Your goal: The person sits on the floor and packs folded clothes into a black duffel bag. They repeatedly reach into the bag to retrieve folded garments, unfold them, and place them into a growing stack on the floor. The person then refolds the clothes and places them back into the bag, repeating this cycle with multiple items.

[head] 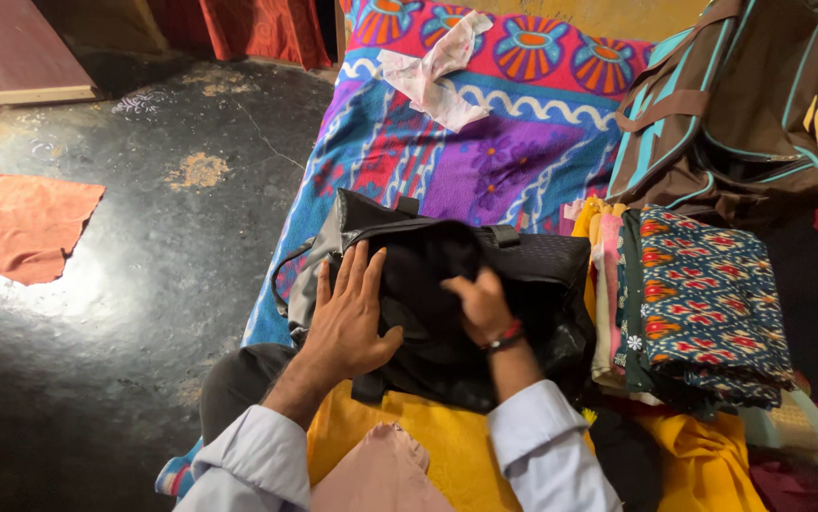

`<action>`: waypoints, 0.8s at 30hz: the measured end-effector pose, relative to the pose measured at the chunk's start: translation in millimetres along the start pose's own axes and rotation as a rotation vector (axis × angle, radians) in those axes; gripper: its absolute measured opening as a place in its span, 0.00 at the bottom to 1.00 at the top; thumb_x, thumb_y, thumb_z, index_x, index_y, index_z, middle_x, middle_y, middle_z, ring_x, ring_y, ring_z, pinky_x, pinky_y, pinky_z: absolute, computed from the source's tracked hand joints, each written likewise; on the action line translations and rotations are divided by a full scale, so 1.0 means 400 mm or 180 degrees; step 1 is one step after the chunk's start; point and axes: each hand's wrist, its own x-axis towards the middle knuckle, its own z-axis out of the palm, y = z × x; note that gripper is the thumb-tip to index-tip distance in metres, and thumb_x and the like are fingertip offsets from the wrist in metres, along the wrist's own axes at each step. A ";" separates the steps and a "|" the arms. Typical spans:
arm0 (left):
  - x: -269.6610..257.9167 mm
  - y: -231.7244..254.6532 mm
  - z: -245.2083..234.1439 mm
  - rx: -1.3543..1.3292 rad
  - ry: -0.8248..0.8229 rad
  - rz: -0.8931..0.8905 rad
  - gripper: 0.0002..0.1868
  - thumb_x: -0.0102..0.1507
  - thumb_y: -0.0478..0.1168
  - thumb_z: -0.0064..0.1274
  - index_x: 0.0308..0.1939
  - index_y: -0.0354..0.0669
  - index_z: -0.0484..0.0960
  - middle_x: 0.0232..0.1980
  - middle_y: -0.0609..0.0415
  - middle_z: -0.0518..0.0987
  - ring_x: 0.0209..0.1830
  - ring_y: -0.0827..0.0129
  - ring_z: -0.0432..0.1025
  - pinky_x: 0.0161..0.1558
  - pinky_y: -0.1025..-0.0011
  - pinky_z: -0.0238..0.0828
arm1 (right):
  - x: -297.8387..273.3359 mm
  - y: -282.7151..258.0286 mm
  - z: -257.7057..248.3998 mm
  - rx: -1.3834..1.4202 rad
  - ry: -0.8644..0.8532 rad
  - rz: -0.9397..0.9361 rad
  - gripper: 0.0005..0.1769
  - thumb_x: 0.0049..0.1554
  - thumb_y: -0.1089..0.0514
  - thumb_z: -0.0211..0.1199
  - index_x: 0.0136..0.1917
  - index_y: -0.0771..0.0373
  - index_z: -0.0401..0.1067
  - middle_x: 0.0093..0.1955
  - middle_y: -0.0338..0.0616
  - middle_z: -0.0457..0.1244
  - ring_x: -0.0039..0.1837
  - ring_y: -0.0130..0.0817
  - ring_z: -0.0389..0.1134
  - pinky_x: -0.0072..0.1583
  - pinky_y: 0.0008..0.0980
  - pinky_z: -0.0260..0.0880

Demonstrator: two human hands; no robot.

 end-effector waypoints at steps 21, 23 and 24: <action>-0.214 0.227 0.078 -0.4572 -0.2217 -0.1037 0.50 0.61 0.43 0.57 0.81 0.50 0.43 0.79 0.48 0.63 0.75 0.61 0.62 0.67 0.68 0.63 | -0.616 -0.253 -0.115 -0.0359 -0.0132 0.0209 0.45 0.49 0.72 0.64 0.78 0.65 0.53 0.77 0.49 0.57 0.76 0.38 0.59 0.74 0.37 0.59; -0.251 0.241 0.108 -0.4483 -0.2239 -0.1321 0.53 0.57 0.33 0.56 0.80 0.52 0.41 0.79 0.46 0.64 0.74 0.60 0.63 0.66 0.69 0.63 | -0.664 -0.242 -0.131 -0.0577 -0.0116 0.0342 0.45 0.50 0.69 0.68 0.77 0.64 0.52 0.75 0.49 0.58 0.75 0.38 0.59 0.73 0.39 0.58; -0.272 0.244 0.120 -0.4489 -0.2341 -0.1607 0.56 0.53 0.29 0.53 0.80 0.56 0.39 0.77 0.46 0.65 0.71 0.59 0.65 0.63 0.69 0.66 | -0.689 -0.232 -0.128 -0.0887 0.0154 0.0396 0.48 0.49 0.66 0.70 0.78 0.62 0.50 0.74 0.50 0.58 0.74 0.39 0.61 0.72 0.40 0.60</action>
